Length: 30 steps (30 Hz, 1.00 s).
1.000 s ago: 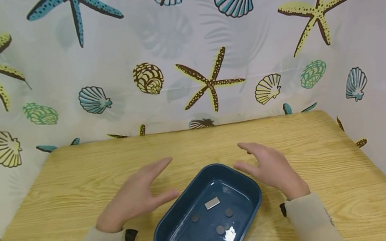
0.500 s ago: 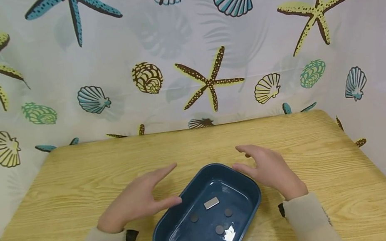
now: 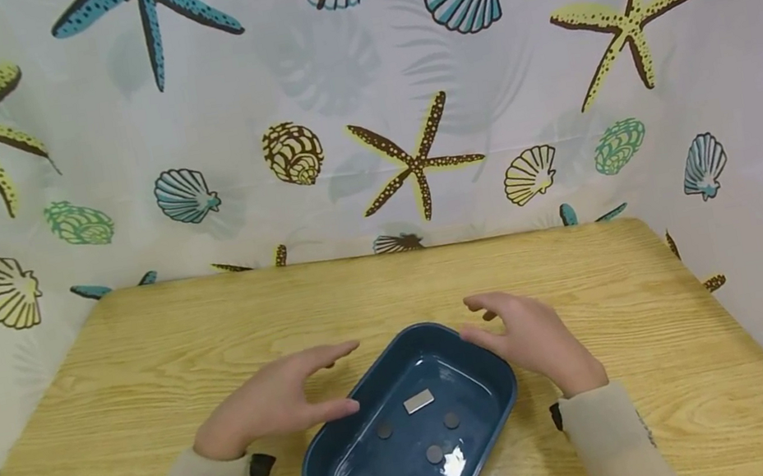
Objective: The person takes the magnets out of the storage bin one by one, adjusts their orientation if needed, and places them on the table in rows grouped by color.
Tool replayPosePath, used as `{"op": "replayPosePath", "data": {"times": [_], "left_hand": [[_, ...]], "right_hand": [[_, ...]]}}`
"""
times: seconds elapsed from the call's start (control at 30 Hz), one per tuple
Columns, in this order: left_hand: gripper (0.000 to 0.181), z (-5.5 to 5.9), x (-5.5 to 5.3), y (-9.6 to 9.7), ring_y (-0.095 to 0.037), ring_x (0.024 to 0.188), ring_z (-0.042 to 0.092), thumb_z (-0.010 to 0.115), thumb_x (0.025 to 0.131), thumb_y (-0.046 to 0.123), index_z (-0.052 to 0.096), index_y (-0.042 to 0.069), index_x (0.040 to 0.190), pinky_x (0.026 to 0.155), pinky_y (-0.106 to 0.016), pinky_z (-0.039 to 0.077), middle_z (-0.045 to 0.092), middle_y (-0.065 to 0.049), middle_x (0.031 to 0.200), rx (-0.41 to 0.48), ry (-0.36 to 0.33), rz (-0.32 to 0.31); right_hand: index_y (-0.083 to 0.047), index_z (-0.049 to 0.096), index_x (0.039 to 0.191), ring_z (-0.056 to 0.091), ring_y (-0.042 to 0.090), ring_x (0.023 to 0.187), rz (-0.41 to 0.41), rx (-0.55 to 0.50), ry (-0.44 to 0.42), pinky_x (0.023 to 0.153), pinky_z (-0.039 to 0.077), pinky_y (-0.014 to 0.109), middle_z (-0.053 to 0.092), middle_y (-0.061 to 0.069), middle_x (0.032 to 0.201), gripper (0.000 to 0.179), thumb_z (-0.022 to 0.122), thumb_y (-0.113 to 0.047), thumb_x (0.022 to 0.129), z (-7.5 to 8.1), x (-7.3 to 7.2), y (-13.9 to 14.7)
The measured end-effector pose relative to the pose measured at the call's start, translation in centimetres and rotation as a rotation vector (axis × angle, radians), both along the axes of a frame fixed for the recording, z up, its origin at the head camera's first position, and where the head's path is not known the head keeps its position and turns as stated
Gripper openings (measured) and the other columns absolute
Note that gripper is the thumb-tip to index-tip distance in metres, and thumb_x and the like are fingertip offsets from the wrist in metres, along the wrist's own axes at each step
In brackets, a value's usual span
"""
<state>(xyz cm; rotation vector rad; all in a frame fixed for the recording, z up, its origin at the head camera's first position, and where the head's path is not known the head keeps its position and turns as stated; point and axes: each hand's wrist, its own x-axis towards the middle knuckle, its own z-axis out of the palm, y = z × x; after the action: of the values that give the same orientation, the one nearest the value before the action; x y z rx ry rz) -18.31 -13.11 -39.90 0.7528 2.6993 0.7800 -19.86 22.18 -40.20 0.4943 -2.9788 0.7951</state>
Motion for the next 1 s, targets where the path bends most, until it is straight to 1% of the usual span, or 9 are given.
{"op": "replayPosePath", "data": {"times": [0.17, 0.3, 0.4, 0.47, 0.57, 0.63, 0.8, 0.9, 1.0], "left_hand": [[0.075, -0.18, -0.12, -0.1, -0.029, 0.134, 0.061, 0.075, 0.092, 0.047, 0.047, 0.022, 0.156, 0.11, -0.051, 0.051, 0.058, -0.005, 0.152, 0.019, -0.048, -0.052], [0.071, -0.28, -0.27, -0.18, -0.029, 0.128, 0.063, 0.075, 0.095, 0.037, 0.046, 0.017, 0.156, 0.106, -0.051, 0.053, 0.064, -0.009, 0.143, 0.046, -0.107, -0.105], [0.068, -0.34, -0.39, -0.24, -0.03, 0.121, 0.066, 0.073, 0.096, 0.029, 0.046, 0.011, 0.156, 0.101, -0.048, 0.056, 0.068, -0.011, 0.136, 0.081, -0.151, -0.143], [0.066, -0.38, -0.46, -0.26, -0.028, 0.115, 0.069, 0.072, 0.097, 0.026, 0.047, 0.008, 0.155, 0.095, -0.043, 0.059, 0.069, -0.012, 0.132, 0.097, -0.169, -0.159], [0.063, -0.37, -0.48, -0.25, -0.024, 0.108, 0.07, 0.071, 0.097, 0.023, 0.048, 0.008, 0.154, 0.086, -0.033, 0.06, 0.069, -0.012, 0.129, 0.121, -0.207, -0.159], [0.062, -0.33, -0.47, -0.23, -0.022, 0.106, 0.071, 0.071, 0.097, 0.022, 0.049, 0.009, 0.153, 0.082, -0.029, 0.06, 0.07, -0.012, 0.127, 0.125, -0.22, -0.152], [0.059, -0.2, -0.42, -0.12, -0.02, 0.104, 0.071, 0.072, 0.097, 0.021, 0.053, 0.014, 0.152, 0.083, -0.032, 0.06, 0.071, -0.009, 0.122, 0.135, -0.25, -0.131], [0.057, -0.2, -0.44, -0.07, -0.019, 0.104, 0.07, 0.072, 0.097, 0.021, 0.055, 0.018, 0.15, 0.084, -0.034, 0.06, 0.072, -0.007, 0.118, 0.14, -0.258, -0.129], [0.056, -0.23, -0.5, -0.04, -0.018, 0.103, 0.07, 0.072, 0.097, 0.02, 0.055, 0.019, 0.15, 0.085, -0.034, 0.06, 0.073, -0.004, 0.114, 0.138, -0.255, -0.135]], "right_hand": [[-0.011, 0.064, 0.14, 0.07, 0.027, 0.115, 0.031, 0.017, -0.014, 0.096, 0.057, 0.054, 0.072, 0.007, 0.132, 0.05, 0.07, -0.038, 0.098, -0.07, -0.08, 0.06], [-0.01, 0.066, 0.138, 0.072, 0.025, 0.109, 0.042, 0.023, -0.033, 0.093, 0.058, 0.051, 0.076, 0.006, 0.121, 0.046, 0.07, -0.035, 0.099, -0.1, -0.1, 0.09], [-0.01, 0.066, 0.137, 0.072, 0.023, 0.107, 0.055, 0.012, -0.056, 0.092, 0.059, 0.048, 0.077, 0.004, 0.115, 0.045, 0.07, -0.034, 0.099, -0.09, -0.09, 0.09], [-0.01, 0.067, 0.136, 0.071, 0.022, 0.106, 0.074, 0.001, -0.075, 0.092, 0.059, 0.047, 0.077, 0.002, 0.112, 0.045, 0.071, -0.034, 0.098, -0.07, -0.12, 0.12], [-0.009, 0.066, 0.136, 0.07, 0.021, 0.105, 0.103, -0.007, -0.105, 0.092, 0.059, 0.047, 0.076, 0.002, 0.111, 0.045, 0.07, -0.034, 0.099, -0.01, -0.17, 0.18], [-0.009, 0.066, 0.136, 0.07, 0.021, 0.105, 0.12, -0.007, -0.122, 0.093, 0.059, 0.047, 0.076, 0.002, 0.11, 0.045, 0.07, -0.034, 0.099, 0.02, -0.23, 0.21], [-0.009, 0.067, 0.135, 0.069, 0.02, 0.102, 0.141, -0.019, -0.155, 0.093, 0.059, 0.046, 0.076, 0.001, 0.107, 0.042, 0.069, -0.032, 0.1, 0.13, -0.31, 0.14], [-0.01, 0.069, 0.132, 0.069, 0.016, 0.096, 0.15, -0.032, -0.17, 0.086, 0.06, 0.039, 0.076, 0.0, 0.103, 0.038, 0.069, -0.029, 0.1, 0.15, -0.33, 0.09], [-0.011, 0.071, 0.129, 0.067, 0.011, 0.089, 0.159, -0.038, -0.179, 0.08, 0.059, 0.032, 0.076, -0.001, 0.098, 0.034, 0.069, -0.028, 0.1, 0.14, -0.36, 0.04]]}}
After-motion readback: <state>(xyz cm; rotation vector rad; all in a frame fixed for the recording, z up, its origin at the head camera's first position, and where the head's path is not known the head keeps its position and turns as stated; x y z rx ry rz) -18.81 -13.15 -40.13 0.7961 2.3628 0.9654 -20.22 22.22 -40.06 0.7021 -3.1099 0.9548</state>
